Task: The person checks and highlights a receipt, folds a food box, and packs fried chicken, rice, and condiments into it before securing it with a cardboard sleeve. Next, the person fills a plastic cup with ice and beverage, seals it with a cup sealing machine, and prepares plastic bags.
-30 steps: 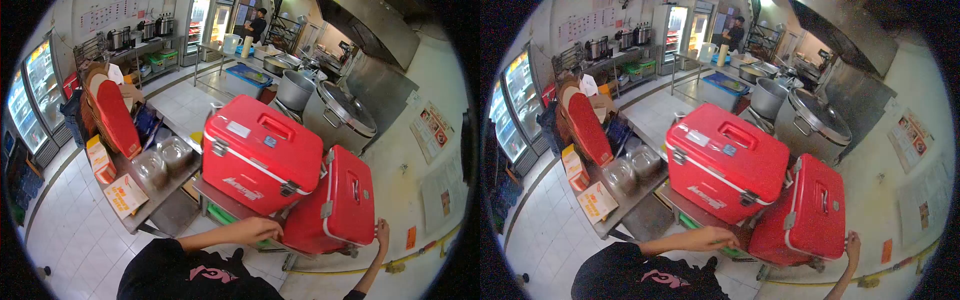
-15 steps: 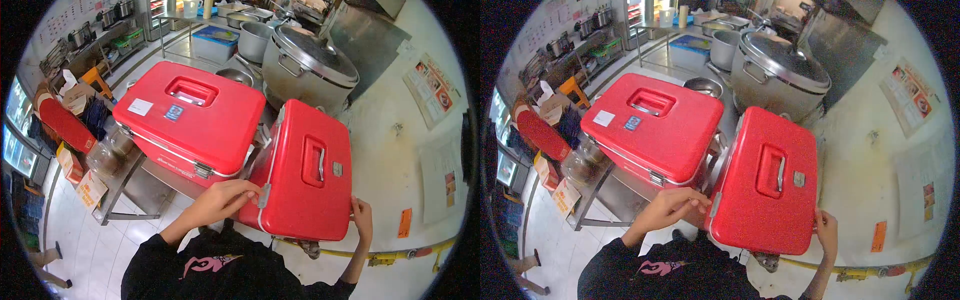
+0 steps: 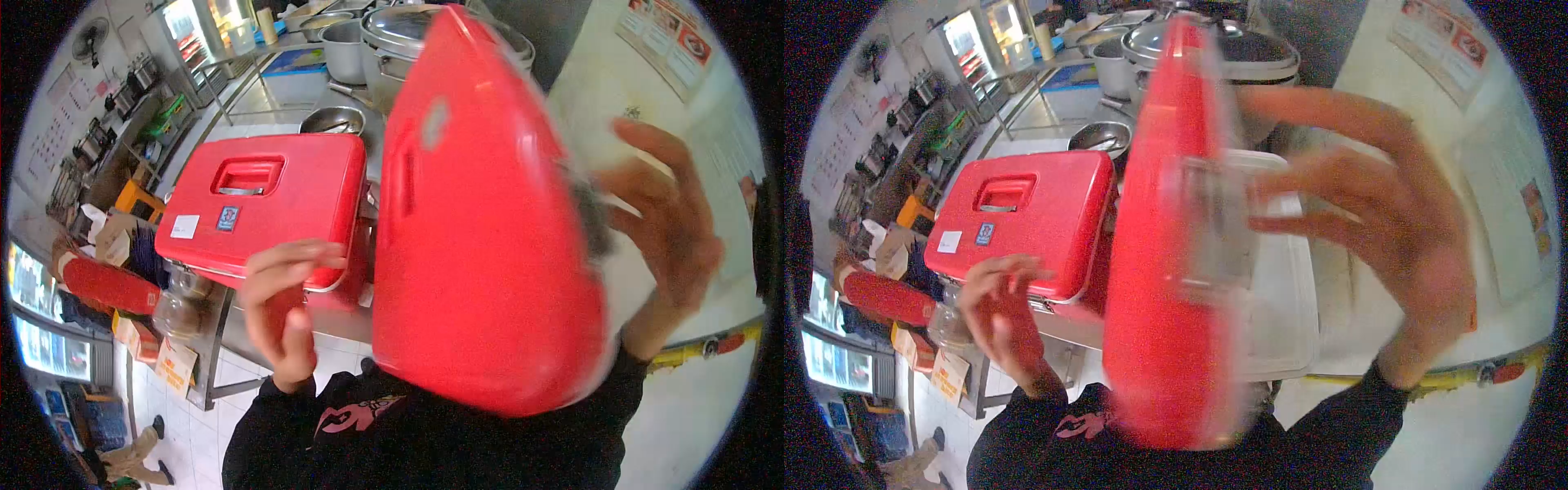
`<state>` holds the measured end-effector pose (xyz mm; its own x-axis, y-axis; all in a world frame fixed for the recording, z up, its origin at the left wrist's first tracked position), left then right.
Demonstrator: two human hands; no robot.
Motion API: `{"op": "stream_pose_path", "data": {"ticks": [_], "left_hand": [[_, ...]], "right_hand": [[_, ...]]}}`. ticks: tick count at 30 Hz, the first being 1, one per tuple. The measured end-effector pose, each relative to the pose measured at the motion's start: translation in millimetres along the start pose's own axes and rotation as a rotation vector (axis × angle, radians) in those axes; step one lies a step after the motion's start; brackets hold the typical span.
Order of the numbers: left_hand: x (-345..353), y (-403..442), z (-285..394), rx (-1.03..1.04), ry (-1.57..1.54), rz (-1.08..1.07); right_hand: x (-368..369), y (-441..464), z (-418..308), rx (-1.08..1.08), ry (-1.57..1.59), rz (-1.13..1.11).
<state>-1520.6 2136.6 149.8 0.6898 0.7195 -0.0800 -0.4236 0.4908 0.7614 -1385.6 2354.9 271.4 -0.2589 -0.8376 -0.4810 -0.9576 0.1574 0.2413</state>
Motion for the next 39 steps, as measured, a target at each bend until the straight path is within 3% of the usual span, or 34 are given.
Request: {"op": "stream_pose_path", "data": {"ticks": [1, 3, 4, 6, 8, 10, 12, 13, 15, 16, 17, 19, 20, 21, 23, 25, 27, 28, 29, 30, 31, 32, 35, 36, 38, 39], "left_hand": [[-5.0, -4.8, 6.3, 0.165, 0.046, 0.094], [-16.4, -20.4, 9.1, 0.259, 0.111, 0.243], [-23.1, -31.1, 9.0, 0.245, 0.14, 0.313], [-43.3, -61.9, -1.2, 0.146, 0.213, 0.472], [-67.4, -98.2, -11.6, 0.002, 0.294, 0.625], [-86.2, -128.0, -18.6, -0.117, 0.34, 0.734], [-98.8, -151.2, -23.3, -0.203, 0.355, 0.817], [-103.4, -159.4, -25.7, -0.233, 0.356, 0.843], [-109.6, -170.0, -30.0, -0.287, 0.362, 0.87], [-111.2, -172.5, -30.8, -0.309, 0.37, 0.856], [-110.6, -168.5, -29.2, -0.299, 0.381, 0.817], [-105.1, -160.4, -21.3, -0.286, 0.414, 0.69], [-98.7, -150.8, -19.6, -0.261, 0.021, 0.643], [-91.0, -142.6, -17.5, -0.258, -0.365, 0.636], [-77.9, -119.2, -4.7, -0.217, 0.039, 0.332], [-65.2, -88.1, 12.3, -0.138, 0.106, 0.16], [-57.7, -61.5, 30.6, -0.074, 0.043, 0.082], [-55.4, -52.1, 36.9, -0.05, 0.021, 0.056], [-54.5, -44.2, 38.4, -0.027, -0.02, 0.02], [-52.1, -36.9, 40.9, -0.013, -0.016, -0.065], [-47.0, -29.7, 40.2, -0.009, -0.013, -0.144], [-38.6, -19.1, 45.0, 0.06, -0.001, -0.228], [0.4, 1.5, 65.5, 0.131, -0.098, -0.429], [8.7, 1.3, 76.5, 0.147, -0.092, -0.4], [13.7, -7.2, 102.3, 0.203, 0.021, -0.335], [15.0, -9.8, 114.2, 0.267, 0.115, -0.291]], "right_hand": [[12.2, 16.4, 1.8, -0.081, 0.034, -0.114], [30.1, 43.1, 15.2, -0.226, -0.012, -0.298], [37.5, 52.5, 24.4, -0.336, -0.312, -0.276], [55.0, 75.6, 83.7, -0.272, -0.594, -0.387], [82.3, 89.8, 160.2, -0.025, -0.661, -0.637], [105.9, 98.3, 234.0, 0.186, -0.789, -0.714], [131.8, 112.7, 313.9, 0.116, -0.941, -0.804], [145.1, 115.9, 346.3, 0.11, -0.944, -0.804], [171.8, 112.3, 376.8, -0.107, -1.129, -0.715], [172.6, 104.2, 335.3, 0.141, -1.122, -0.754], [186.9, 99.1, 358.3, 0.129, -1.128, -0.755], [208.9, 101.8, 413.7, -0.072, -1.36, -0.414], [203.2, 104.7, 400.0, 0.029, -1.161, -0.451], [203.6, 100.7, 399.6, 0.003, -1.168, -0.466], [185.8, 92.5, 373.2, -0.339, -0.987, -0.097], [165.6, 90.6, 341.1, -0.169, -0.48, -0.13], [145.6, 82.4, 306.5, 0.094, -0.839, -0.359], [123.4, 65.8, 307.1, 0.094, -0.635, -0.221], [111.3, 59.5, 258.1, 0.213, -0.487, -0.189], [93.7, 46.1, 239.7, 0.135, -0.457, -0.128], [90.7, 38.2, 195.6, 0.293, -0.152, -0.138], [81.5, 18.7, 177.2, 0.311, -0.011, -0.035], [51.0, -83.9, 178.1, 0.293, 0.657, 0.51], [49.5, -110.8, 178.7, 0.249, 0.922, 0.676], [63.9, -129.9, 150.5, 0.193, 1.062, 0.764], [68.4, -129.7, 123.4, 0.137, 0.841, 0.738]]}}
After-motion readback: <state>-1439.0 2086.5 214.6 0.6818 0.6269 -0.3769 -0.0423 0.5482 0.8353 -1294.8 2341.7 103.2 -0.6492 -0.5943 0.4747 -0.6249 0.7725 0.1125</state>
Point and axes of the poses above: each hand's wrist, its own y-axis towards the middle knuckle, its own x-axis out of the palm, z = x × y, the point moved 5 cm from there along y, towards the middle knuckle, and after that the axes turned 10 degrees about -z, right-handed, at the moved point
